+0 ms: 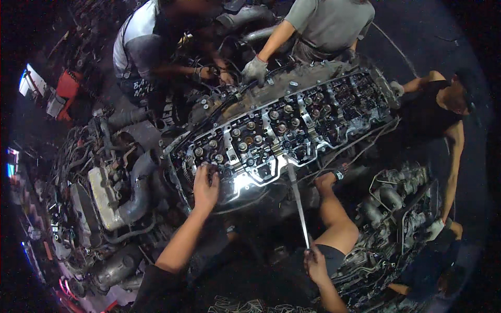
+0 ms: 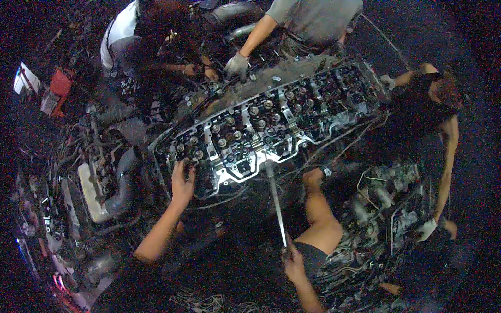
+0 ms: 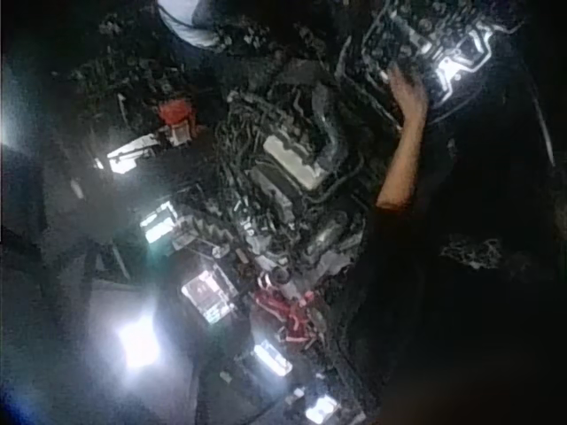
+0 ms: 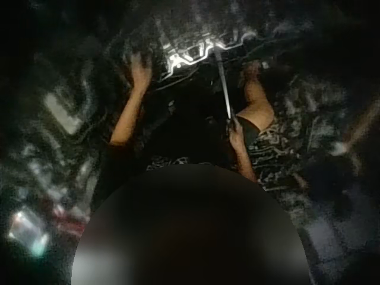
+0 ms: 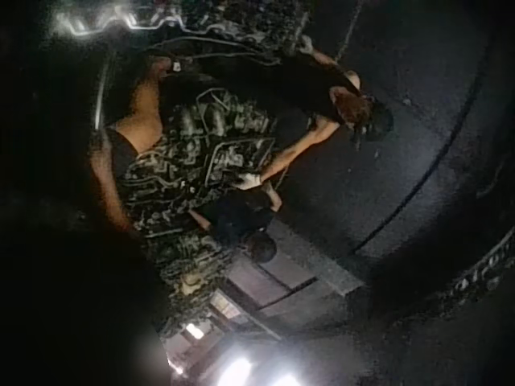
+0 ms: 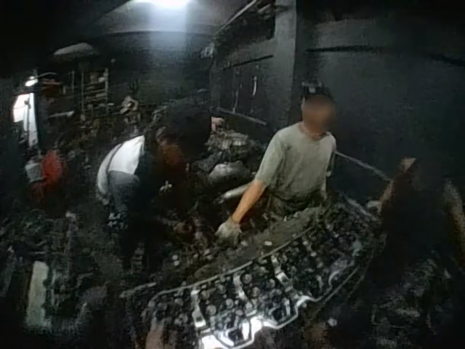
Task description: Disassemble and inspect heavy duty diesel engine components in a workshop.
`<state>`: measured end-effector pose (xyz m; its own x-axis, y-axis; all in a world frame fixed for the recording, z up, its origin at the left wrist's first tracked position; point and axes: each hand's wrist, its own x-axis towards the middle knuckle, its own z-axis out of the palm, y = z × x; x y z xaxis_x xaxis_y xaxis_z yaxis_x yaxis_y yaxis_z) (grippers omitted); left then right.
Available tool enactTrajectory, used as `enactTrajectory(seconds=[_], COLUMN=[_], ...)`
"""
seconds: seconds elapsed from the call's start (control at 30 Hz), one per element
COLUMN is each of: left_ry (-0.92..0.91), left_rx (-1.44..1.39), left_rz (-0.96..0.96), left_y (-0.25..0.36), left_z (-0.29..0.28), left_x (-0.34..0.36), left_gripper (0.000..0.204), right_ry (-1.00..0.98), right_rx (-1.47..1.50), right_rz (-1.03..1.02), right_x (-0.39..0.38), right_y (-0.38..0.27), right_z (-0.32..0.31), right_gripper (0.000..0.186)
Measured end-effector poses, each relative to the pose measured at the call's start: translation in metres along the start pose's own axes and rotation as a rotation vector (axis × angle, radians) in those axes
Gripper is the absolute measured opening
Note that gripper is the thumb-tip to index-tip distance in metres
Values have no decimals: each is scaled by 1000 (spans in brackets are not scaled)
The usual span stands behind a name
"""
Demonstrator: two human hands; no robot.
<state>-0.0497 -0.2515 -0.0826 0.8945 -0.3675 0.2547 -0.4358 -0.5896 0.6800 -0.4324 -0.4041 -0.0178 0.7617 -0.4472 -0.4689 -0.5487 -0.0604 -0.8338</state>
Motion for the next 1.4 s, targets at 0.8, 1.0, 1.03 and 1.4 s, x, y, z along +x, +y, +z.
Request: enactTrajectory(seconds=[0.8,1.0,1.03,1.4], left_ry=[78,21,37,-228], left_rx=[-59,-135,-129,-56], left_rz=[75,34,42,187], left_y=[28,25,27,49], left_z=[-12,-19,-23,21], left_x=[13,19,21,13], left_gripper=[17,17,17,24], right_ry=[-31,-306,-306,-88], right_rx=[-77,-351,-352,37], right_rz=[-38,-88,-88,103], right_x=[0,-6,-5,-34], right_y=[-43,-12,-5,3], right_z=[-3,-3,-1,15], right_gripper=[56,55,55,52])
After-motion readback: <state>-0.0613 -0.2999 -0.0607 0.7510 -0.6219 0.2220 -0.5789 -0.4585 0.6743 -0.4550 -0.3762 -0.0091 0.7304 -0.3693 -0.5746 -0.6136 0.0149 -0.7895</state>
